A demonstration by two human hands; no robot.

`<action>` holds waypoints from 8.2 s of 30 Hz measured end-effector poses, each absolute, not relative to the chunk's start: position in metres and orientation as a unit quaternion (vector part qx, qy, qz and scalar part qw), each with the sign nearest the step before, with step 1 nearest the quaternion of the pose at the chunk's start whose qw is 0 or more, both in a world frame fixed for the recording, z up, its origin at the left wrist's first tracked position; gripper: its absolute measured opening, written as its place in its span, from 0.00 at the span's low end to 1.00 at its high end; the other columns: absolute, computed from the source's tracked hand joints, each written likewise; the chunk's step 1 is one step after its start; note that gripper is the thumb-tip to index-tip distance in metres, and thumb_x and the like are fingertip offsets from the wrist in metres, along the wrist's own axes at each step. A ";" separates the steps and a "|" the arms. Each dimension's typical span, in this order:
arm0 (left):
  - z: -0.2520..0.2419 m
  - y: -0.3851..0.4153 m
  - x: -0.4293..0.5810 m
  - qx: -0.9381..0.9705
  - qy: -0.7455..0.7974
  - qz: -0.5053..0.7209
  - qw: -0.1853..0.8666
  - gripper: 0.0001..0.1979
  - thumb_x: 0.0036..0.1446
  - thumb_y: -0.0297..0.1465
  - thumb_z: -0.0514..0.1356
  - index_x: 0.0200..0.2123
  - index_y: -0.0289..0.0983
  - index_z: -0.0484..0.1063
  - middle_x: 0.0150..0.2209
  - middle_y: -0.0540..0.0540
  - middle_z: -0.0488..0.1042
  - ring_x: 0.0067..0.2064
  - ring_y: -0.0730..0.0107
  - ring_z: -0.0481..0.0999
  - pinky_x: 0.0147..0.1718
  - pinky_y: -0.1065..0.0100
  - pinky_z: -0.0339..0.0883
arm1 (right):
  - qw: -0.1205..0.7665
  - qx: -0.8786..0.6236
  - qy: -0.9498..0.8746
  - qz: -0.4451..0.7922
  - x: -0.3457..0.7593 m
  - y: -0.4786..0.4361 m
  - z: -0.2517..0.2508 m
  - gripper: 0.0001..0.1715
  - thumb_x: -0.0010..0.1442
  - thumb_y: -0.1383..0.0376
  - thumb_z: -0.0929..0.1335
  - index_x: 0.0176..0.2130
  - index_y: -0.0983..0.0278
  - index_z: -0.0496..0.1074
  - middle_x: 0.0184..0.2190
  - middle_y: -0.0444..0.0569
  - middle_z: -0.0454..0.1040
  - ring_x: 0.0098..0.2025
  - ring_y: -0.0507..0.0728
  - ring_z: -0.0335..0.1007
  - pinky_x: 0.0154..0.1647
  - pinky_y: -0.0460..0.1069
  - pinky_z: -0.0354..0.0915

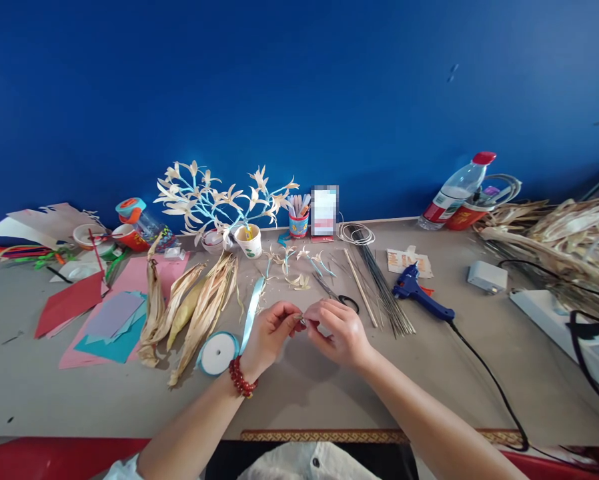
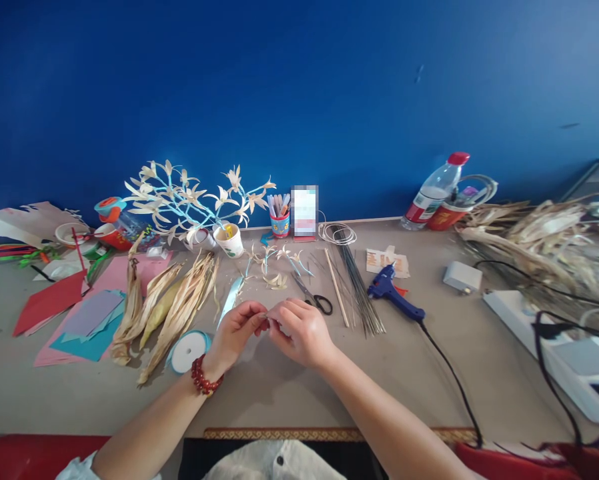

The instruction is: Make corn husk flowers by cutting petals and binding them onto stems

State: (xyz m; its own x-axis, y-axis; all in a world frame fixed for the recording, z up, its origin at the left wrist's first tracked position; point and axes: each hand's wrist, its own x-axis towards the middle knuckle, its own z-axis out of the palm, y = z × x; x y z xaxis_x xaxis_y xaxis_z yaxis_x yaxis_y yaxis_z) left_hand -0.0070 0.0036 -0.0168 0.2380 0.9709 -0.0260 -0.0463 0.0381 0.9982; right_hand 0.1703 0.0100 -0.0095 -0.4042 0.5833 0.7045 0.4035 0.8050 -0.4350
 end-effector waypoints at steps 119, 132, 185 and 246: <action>-0.010 -0.007 -0.005 0.753 0.424 0.446 0.232 0.12 0.59 0.29 0.61 0.47 0.40 0.68 0.43 0.43 0.76 0.43 0.61 0.76 0.52 0.58 0.66 | 0.555 -0.378 -0.383 0.635 0.154 0.004 -0.013 0.17 0.52 0.58 0.77 0.25 0.63 0.69 0.24 0.40 0.66 0.25 0.49 0.59 0.28 0.46 0.58; -0.015 -0.006 -0.002 0.778 0.422 0.448 0.129 0.06 0.61 0.23 0.57 0.35 0.41 0.68 0.29 0.52 0.75 0.33 0.68 0.76 0.58 0.52 0.64 | 0.568 -0.355 -0.403 0.623 0.152 0.002 -0.016 0.16 0.55 0.61 0.76 0.25 0.63 0.68 0.25 0.41 0.65 0.26 0.49 0.59 0.28 0.46 0.57; -0.010 -0.006 -0.013 0.755 0.394 0.484 0.204 0.09 0.65 0.25 0.51 0.32 0.40 0.67 0.28 0.51 0.72 0.32 0.69 0.71 0.55 0.55 0.66 | 0.473 -0.402 -0.568 0.541 0.158 0.002 -0.011 0.09 0.58 0.59 0.73 0.32 0.63 0.77 0.28 0.48 0.78 0.27 0.53 0.73 0.27 0.47 0.70; -0.010 -0.003 -0.010 0.772 0.402 0.479 0.116 0.07 0.61 0.22 0.59 0.40 0.40 0.69 0.35 0.47 0.76 0.42 0.64 0.76 0.49 0.58 0.70 | 0.540 -0.422 -0.478 0.550 0.159 0.005 -0.011 0.13 0.54 0.57 0.75 0.28 0.63 0.73 0.23 0.43 0.70 0.23 0.50 0.64 0.24 0.46 0.65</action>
State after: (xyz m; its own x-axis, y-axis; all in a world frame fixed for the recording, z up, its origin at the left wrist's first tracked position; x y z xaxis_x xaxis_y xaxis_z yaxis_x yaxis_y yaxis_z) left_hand -0.0104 -0.0029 -0.0103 0.2192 0.7317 0.6454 0.5087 -0.6501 0.5644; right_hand 0.1589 0.0053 -0.0112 -0.0603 0.9968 0.0527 -0.1910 0.0403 -0.9808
